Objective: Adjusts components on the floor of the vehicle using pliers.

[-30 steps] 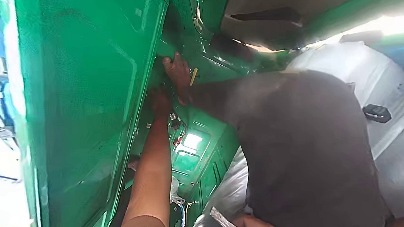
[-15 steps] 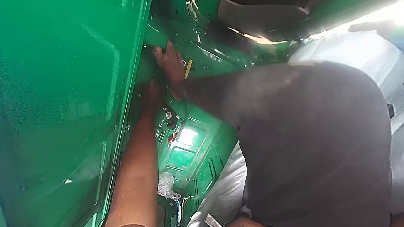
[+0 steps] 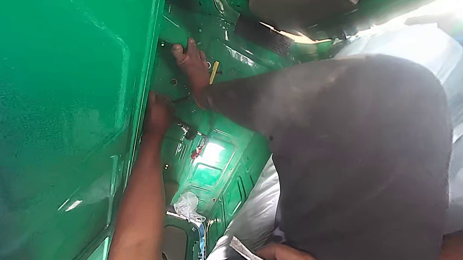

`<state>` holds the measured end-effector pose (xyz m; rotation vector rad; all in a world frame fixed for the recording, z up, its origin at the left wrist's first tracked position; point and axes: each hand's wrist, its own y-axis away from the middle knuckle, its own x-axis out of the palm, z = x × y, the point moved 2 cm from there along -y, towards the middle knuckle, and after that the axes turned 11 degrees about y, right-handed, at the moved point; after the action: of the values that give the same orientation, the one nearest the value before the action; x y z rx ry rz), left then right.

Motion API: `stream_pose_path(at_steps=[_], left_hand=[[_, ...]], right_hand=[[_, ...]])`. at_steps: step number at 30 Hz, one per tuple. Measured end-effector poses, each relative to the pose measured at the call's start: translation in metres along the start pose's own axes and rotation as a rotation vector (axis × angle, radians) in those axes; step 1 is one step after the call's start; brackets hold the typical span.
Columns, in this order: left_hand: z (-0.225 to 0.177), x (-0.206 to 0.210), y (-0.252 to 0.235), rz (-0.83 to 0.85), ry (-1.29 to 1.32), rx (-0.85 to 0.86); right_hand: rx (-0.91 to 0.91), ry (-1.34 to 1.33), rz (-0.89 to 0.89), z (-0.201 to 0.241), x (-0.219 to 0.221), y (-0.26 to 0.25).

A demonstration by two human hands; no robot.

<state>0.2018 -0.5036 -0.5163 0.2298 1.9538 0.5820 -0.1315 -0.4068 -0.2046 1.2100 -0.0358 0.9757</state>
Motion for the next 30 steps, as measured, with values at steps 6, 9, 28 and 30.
stream_pose_path(at_steps=[6,9,28,30], left_hand=[[0.0,-0.016,0.059,-0.075,0.014,-0.082],[0.001,-0.011,0.091,-0.115,0.003,-0.11],[-0.045,0.065,0.192,-0.244,0.159,-0.253],[-0.046,0.063,0.193,-0.263,0.185,-0.251]], right_hand=[[0.044,0.099,0.047,0.001,0.004,0.002],[0.03,0.112,0.047,-0.003,0.008,0.005],[-0.087,-0.246,0.289,-0.095,0.022,0.03],[-0.087,-0.232,0.292,-0.097,0.026,0.027]])
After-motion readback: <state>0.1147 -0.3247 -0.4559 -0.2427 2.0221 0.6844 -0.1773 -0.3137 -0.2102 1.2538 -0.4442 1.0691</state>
